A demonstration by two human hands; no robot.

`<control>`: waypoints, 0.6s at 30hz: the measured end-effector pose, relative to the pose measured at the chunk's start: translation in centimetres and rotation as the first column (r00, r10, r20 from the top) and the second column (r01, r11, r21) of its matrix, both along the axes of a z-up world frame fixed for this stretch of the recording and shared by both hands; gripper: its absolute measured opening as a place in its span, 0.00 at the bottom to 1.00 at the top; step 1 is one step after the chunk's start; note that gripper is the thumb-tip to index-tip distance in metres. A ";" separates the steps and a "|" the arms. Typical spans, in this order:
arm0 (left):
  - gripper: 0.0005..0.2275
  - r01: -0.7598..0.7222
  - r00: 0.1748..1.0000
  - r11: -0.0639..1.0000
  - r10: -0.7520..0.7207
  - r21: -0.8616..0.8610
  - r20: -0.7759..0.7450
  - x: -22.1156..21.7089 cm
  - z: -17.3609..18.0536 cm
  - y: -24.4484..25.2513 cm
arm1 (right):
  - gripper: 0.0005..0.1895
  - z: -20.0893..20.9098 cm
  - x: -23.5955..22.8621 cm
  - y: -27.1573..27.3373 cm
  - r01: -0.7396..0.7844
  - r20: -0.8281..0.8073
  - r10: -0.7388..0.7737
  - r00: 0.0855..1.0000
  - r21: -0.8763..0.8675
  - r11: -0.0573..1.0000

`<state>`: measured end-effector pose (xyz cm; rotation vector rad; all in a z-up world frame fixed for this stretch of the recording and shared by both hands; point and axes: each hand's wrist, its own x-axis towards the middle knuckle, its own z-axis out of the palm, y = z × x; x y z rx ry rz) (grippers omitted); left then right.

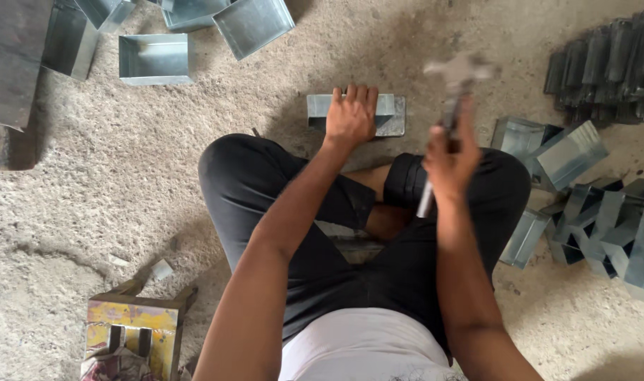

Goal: The person sits cross-legged on the floor and uses a hammer to strike small metal boxes placed on a metal block. They repeatedly pick up boxes, position them on the block, and hit them with the hammer before moving them aside.

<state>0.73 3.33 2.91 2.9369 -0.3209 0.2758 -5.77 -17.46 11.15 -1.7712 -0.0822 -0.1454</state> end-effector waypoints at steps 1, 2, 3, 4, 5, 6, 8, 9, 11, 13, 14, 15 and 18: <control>0.17 -0.015 0.999 1.000 0.015 -0.012 0.034 -0.5 -0.1 -0.1 | 0.32 1.5 -0.7 -0.6 0.012 0.069 -0.013 0.998 0.018 1.000; 0.14 -0.030 0.997 0.999 0.031 -0.024 0.068 -0.7 -0.4 0.0 | 0.31 2.7 -0.7 -1.1 0.015 0.192 -0.026 0.981 0.059 0.998; 0.11 -0.040 0.995 0.998 0.044 -0.045 0.089 -1.5 -0.9 -0.6 | 0.30 3.6 -1.5 -1.7 0.028 0.275 -0.045 0.960 0.067 0.997; 0.11 -0.038 0.996 0.998 0.041 -0.040 0.082 -2.7 -1.4 -1.1 | 0.30 4.4 -2.2 -2.3 0.039 0.356 -0.063 0.932 0.072 0.997; 0.11 -0.041 0.993 0.999 0.044 -0.029 0.105 -2.1 -1.7 -1.0 | 0.31 4.7 -1.4 -2.2 0.058 0.437 -0.079 0.896 0.062 0.996; 0.11 -0.045 0.991 0.999 0.047 -0.018 0.129 -1.4 -1.8 -1.1 | 0.32 4.8 -0.6 -2.0 0.078 0.515 -0.094 0.852 0.053 0.996; 0.10 -0.051 0.992 0.999 0.051 -0.010 0.117 -1.1 -2.1 -0.7 | 0.32 4.0 0.4 -0.5 0.284 0.632 -0.050 0.773 -0.275 0.918; 0.09 -0.054 0.993 0.998 0.055 -0.008 0.102 -1.5 -2.2 -0.8 | 0.32 3.6 0.6 0.0 0.200 0.519 0.025 0.854 -0.372 0.906; 0.08 -0.058 0.991 0.998 0.055 0.021 0.122 -2.3 -2.3 -1.0 | 0.32 3.2 1.2 0.5 -0.005 0.259 0.166 0.951 -0.525 0.851; 0.08 -0.070 0.983 0.997 0.063 0.038 0.173 -2.3 -2.0 -1.3 | 0.31 3.6 1.8 0.2 -0.232 -0.017 0.280 0.960 -0.611 0.757; 0.09 -0.079 0.975 0.996 0.068 0.042 0.210 -1.9 -1.8 -1.3 | 0.31 4.0 2.1 -0.1 -0.183 0.033 0.246 0.969 -0.575 0.798; 0.09 -0.094 0.967 0.995 0.081 0.044 0.243 -1.6 -1.7 -1.1 | 0.30 4.4 2.2 -0.4 -0.143 0.076 0.216 0.974 -0.535 0.833; 0.06 -0.090 0.979 0.996 0.085 0.018 0.187 -2.4 -2.2 -1.3 | 0.30 4.5 0.1 -1.4 0.002 0.158 0.041 0.987 -0.259 0.966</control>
